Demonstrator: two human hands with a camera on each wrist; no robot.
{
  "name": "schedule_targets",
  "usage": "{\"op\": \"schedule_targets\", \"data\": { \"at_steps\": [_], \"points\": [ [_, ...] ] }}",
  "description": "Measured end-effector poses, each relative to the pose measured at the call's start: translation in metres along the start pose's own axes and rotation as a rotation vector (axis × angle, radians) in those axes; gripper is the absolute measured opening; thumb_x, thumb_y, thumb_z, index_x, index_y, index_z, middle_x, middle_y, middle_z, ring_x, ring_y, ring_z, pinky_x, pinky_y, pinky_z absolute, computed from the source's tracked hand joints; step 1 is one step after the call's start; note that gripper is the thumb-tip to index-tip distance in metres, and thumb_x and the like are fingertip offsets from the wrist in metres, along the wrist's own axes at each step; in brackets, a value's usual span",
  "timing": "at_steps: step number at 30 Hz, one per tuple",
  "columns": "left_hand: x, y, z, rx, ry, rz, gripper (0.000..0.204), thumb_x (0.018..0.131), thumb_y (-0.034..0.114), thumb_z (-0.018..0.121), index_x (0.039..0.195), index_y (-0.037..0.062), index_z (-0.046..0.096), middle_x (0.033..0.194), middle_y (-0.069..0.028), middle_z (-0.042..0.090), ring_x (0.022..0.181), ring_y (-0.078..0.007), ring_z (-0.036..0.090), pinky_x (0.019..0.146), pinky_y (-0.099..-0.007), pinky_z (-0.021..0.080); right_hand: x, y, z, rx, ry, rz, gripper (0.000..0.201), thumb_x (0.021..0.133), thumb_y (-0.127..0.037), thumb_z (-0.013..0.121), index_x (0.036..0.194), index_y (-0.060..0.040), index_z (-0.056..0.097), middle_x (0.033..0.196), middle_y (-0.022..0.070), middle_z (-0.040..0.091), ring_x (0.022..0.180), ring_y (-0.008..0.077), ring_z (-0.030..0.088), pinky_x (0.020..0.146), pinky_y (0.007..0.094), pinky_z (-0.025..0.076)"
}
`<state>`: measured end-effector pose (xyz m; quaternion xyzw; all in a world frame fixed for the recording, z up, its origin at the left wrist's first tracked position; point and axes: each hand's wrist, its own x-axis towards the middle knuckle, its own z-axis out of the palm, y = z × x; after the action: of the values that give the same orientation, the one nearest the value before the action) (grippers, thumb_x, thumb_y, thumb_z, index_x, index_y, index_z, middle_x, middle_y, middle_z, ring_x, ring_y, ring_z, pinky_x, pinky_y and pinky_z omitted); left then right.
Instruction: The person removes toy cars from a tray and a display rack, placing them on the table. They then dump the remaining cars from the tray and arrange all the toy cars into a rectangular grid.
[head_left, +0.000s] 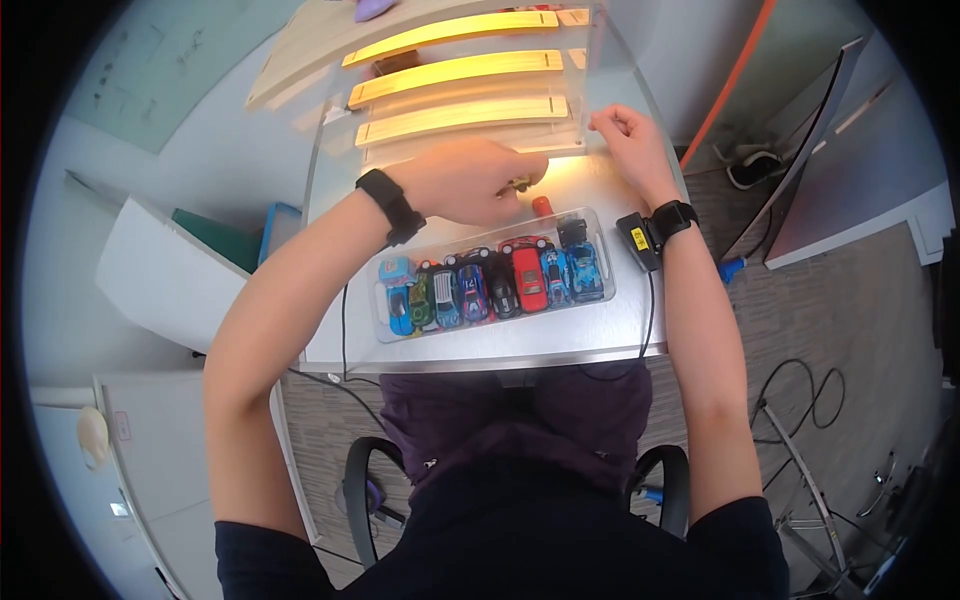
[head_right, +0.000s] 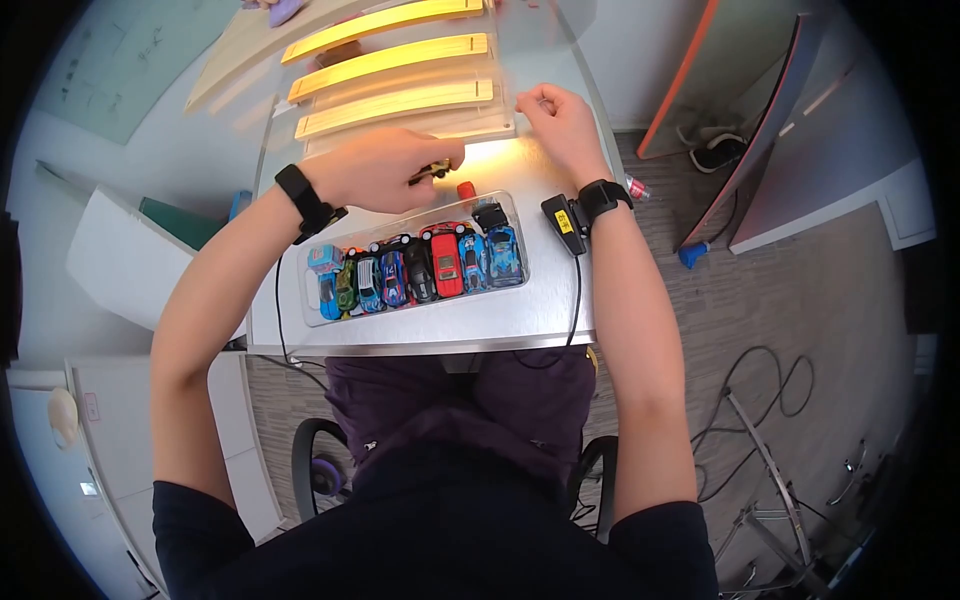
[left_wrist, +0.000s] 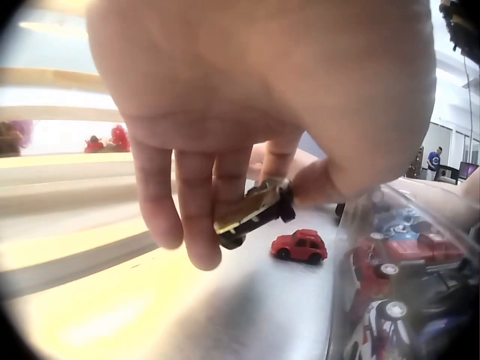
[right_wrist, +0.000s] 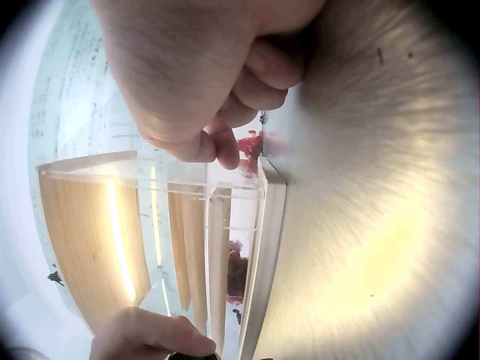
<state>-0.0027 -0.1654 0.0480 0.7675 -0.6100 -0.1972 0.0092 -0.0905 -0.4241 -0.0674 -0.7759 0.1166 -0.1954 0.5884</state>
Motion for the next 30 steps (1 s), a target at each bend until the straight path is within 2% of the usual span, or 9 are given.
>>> {"op": "schedule_targets", "data": {
  "at_steps": [3, 6, 9, 15, 18, 21, 25, 28, 30],
  "points": [
    [0.008, -0.007, 0.015, -0.098, 0.118, 0.044, 0.023, 0.099, 0.021, 0.066, 0.117, 0.0099, 0.057, 0.1, -0.0174, 0.067, 0.096, -0.0353, 0.068, 0.084, -0.0468, 0.054, 0.005, 0.01, 0.001, 0.012, 0.019, -0.029, 0.025, 0.107, -0.026, 0.071, 0.098, -0.004, 0.075, 0.066, -0.0087, 0.058, 0.062, 0.0018, 0.042, 0.06, 0.0258, 0.033],
    [0.009, -0.004, 0.017, -0.108, 0.099, 0.111, 0.023, 0.103, 0.026, 0.067, 0.12, 0.0111, 0.06, 0.107, -0.0162, 0.067, 0.1, -0.0354, 0.068, 0.087, -0.0469, 0.054, 0.003, 0.007, 0.002, 0.018, 0.029, -0.018, 0.025, 0.106, -0.027, 0.072, 0.097, -0.0042, 0.076, 0.062, -0.009, 0.053, 0.06, 0.0025, 0.04, 0.058, 0.0273, 0.032],
    [0.014, -0.008, 0.022, -0.073, 0.149, 0.241, 0.024, 0.105, 0.032, 0.069, 0.12, 0.0137, 0.065, 0.107, -0.0129, 0.068, 0.101, -0.0351, 0.069, 0.089, -0.0463, 0.055, 0.004, 0.008, 0.004, 0.034, 0.034, -0.013, 0.025, 0.106, -0.027, 0.071, 0.096, -0.0048, 0.076, 0.061, -0.0101, 0.049, 0.06, 0.0019, 0.038, 0.058, 0.0272, 0.03],
    [0.027, -0.006, 0.027, -0.085, -0.002, 0.188, 0.02, 0.103, 0.03, 0.072, 0.115, 0.0148, 0.071, 0.107, -0.0098, 0.067, 0.103, -0.0329, 0.071, 0.09, -0.046, 0.056, 0.005, 0.009, 0.003, 0.005, 0.041, -0.022, 0.025, 0.106, -0.027, 0.071, 0.094, -0.0051, 0.075, 0.062, -0.011, 0.045, 0.06, 0.0022, 0.035, 0.058, 0.0273, 0.028],
    [0.017, -0.004, 0.021, -0.034, 0.061, 0.159, 0.017, 0.101, 0.025, 0.075, 0.112, 0.0123, 0.071, 0.108, -0.0094, 0.068, 0.103, -0.0328, 0.07, 0.089, -0.0451, 0.056, 0.003, 0.005, 0.002, 0.009, 0.033, -0.017, 0.025, 0.106, -0.026, 0.071, 0.094, -0.0046, 0.075, 0.062, -0.0109, 0.044, 0.061, 0.0024, 0.035, 0.059, 0.0273, 0.028],
    [-0.002, -0.02, 0.019, -0.117, 0.275, 0.174, 0.016, 0.098, 0.02, 0.078, 0.11, 0.0108, 0.07, 0.108, -0.0093, 0.068, 0.103, -0.0325, 0.07, 0.089, -0.0442, 0.056, 0.002, 0.006, 0.002, 0.003, 0.043, -0.039, 0.026, 0.106, -0.027, 0.071, 0.095, -0.0039, 0.076, 0.063, -0.0109, 0.044, 0.061, 0.0025, 0.035, 0.059, 0.0274, 0.029],
    [-0.042, 0.018, 0.0, -0.133, 0.535, 0.088, 0.019, 0.097, 0.018, 0.079, 0.109, 0.0082, 0.067, 0.1, -0.0101, 0.068, 0.097, -0.0325, 0.071, 0.085, -0.0418, 0.058, 0.0, 0.002, 0.005, -0.01, 0.068, -0.049, 0.026, 0.106, -0.027, 0.071, 0.095, -0.003, 0.076, 0.063, -0.0109, 0.043, 0.062, 0.0027, 0.035, 0.059, 0.0276, 0.029],
    [-0.066, 0.064, 0.01, -0.083, 0.568, 0.02, 0.022, 0.096, 0.02, 0.081, 0.105, 0.007, 0.065, 0.095, -0.0093, 0.068, 0.089, -0.0324, 0.071, 0.078, -0.0408, 0.058, 0.003, 0.007, 0.003, -0.011, 0.05, -0.049, 0.026, 0.106, -0.027, 0.072, 0.095, -0.0034, 0.076, 0.063, -0.0109, 0.044, 0.062, 0.0027, 0.035, 0.059, 0.0277, 0.029],
    [-0.071, 0.077, 0.025, 0.084, 0.496, 0.012, 0.025, 0.093, 0.021, 0.082, 0.103, 0.0065, 0.064, 0.092, -0.0087, 0.067, 0.084, -0.032, 0.071, 0.074, -0.0412, 0.058, 0.004, 0.011, 0.004, -0.002, 0.051, -0.05, 0.026, 0.106, -0.028, 0.072, 0.095, -0.0038, 0.077, 0.062, -0.0109, 0.045, 0.061, 0.0025, 0.035, 0.059, 0.0275, 0.029]
  ]
}}
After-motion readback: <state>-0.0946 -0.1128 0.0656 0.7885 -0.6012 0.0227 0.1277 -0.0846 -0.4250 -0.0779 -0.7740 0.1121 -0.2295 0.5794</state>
